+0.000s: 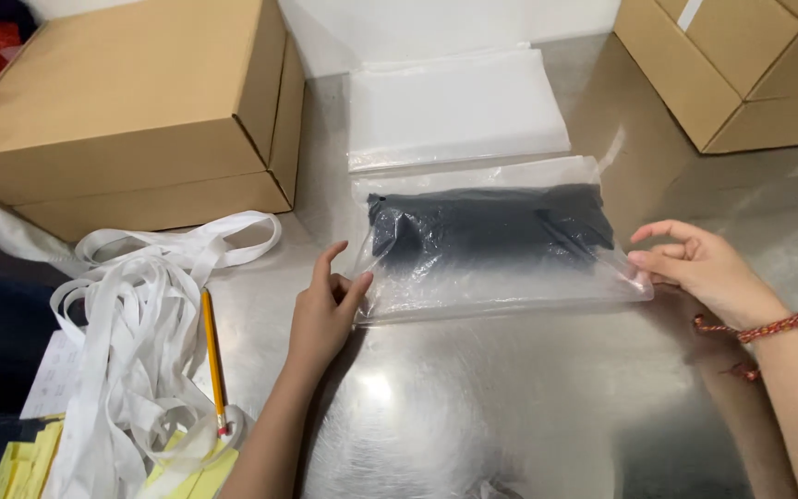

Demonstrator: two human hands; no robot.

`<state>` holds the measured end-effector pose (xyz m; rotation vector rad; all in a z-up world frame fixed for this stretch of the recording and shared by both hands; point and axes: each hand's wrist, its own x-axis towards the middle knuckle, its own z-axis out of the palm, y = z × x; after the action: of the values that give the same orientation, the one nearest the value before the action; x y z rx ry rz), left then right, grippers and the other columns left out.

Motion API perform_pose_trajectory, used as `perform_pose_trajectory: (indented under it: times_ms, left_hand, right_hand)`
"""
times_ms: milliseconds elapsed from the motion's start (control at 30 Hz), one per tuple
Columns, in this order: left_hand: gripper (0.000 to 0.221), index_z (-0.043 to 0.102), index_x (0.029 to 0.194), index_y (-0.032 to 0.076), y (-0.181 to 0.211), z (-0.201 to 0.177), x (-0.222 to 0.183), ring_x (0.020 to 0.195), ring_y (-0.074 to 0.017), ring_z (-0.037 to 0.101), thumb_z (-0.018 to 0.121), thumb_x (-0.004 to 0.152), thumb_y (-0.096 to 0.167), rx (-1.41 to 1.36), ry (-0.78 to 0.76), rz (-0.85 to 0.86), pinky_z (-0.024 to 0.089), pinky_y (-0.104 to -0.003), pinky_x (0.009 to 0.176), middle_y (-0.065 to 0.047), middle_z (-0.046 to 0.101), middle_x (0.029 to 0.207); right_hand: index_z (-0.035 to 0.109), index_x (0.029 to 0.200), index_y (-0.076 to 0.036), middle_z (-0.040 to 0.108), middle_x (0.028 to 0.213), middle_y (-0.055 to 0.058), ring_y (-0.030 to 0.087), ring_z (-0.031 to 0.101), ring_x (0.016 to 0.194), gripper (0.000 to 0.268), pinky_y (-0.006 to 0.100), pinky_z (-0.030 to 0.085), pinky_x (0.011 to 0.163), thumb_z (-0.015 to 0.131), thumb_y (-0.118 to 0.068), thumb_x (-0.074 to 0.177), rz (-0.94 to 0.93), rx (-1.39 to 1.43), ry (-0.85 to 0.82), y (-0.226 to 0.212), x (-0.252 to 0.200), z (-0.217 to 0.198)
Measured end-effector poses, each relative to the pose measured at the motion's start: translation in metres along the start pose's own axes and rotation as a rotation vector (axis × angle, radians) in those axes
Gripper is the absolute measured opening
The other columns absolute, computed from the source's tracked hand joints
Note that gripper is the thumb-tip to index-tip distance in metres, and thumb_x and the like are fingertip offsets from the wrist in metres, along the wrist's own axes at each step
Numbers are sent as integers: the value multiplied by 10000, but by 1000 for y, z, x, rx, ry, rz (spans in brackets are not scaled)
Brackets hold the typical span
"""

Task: The person places a folded black garment into a clear plastic bag and seals it. They then place the bagged garment into a cardboard box, close the box, and tie a white ribbon around it in a cross pattern, finishing with a bow on top.

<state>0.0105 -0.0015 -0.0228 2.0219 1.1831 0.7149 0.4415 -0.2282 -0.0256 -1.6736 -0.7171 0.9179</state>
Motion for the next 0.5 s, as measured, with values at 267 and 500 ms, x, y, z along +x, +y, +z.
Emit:
perform_pose_trajectory:
  times_ms: [267,500]
  left_hand:
    - [562,637,1429,168,-16,10,3,623,-110,592,829,906,242,-271,77,-59,454,-229,635,-16,710,698]
    - [473,720,1344,362,-19,18,14,667,-82,646,851,899,459,-225,111,-195,489,-233,725,53,753,703]
  right_hand:
    - [637,1396,-45,750,866,142,180,691,762,472,290,568,710,727,37,940,-95,9,-59,22,10,5]
    - [681,1357,-96,710,689,88,144,680,653,468,249,567,635,801,-11,912,-206,-89,-57,33,19,2]
